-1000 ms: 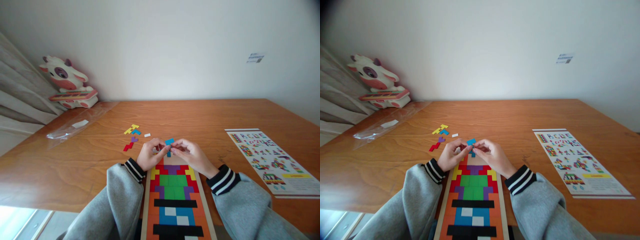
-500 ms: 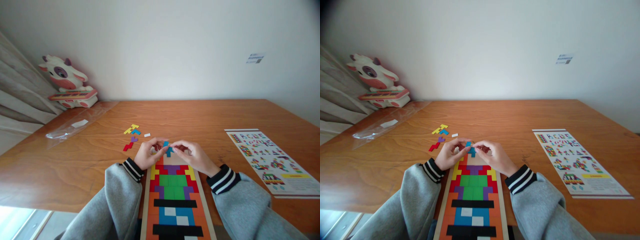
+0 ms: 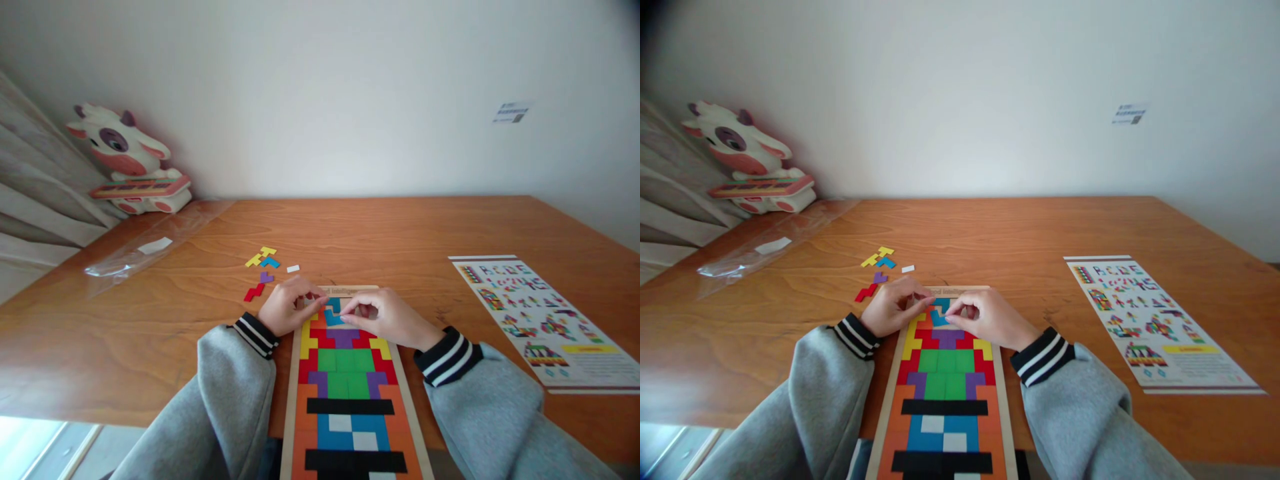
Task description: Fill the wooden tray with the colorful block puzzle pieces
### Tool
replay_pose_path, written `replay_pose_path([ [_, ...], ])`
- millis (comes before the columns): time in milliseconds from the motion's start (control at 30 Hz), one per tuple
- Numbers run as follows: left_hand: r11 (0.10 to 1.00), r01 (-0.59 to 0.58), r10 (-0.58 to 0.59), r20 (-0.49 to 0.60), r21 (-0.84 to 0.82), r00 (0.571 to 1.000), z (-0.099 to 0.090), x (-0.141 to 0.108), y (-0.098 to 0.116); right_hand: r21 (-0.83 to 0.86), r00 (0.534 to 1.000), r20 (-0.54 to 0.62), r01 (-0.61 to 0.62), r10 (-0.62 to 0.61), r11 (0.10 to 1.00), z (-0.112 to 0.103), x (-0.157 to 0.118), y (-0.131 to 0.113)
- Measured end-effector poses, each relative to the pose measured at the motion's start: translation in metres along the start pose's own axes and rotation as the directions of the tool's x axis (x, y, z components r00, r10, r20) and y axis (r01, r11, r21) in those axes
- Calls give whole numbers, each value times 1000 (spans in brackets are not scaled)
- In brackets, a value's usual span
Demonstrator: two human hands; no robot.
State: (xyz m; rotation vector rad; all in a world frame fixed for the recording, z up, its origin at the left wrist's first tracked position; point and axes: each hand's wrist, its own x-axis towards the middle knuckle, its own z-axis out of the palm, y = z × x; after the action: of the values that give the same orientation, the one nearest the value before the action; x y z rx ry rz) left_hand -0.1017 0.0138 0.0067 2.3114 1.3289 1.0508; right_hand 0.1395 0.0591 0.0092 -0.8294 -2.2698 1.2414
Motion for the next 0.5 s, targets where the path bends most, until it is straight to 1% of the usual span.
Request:
replay_pose_path([
  [133, 989, -140, 137, 56, 42, 989, 2, 1, -2, -77, 999, 29, 33, -31, 997, -1, 0, 1],
  [200, 982, -178, 174, 74, 56, 982, 3, 1, -2, -117, 997, 44, 72, -67, 990, -2, 0, 1],
  [300, 981, -177, 169, 99, 77, 981, 3, 0, -3, -147, 993, 45, 118, -112, 982, -2, 0, 3],
  [500, 977, -193, 181, 120, 90, 976, 2, 0, 0, -146, 988, 45, 151, -146, 978, -1, 0, 3],
])
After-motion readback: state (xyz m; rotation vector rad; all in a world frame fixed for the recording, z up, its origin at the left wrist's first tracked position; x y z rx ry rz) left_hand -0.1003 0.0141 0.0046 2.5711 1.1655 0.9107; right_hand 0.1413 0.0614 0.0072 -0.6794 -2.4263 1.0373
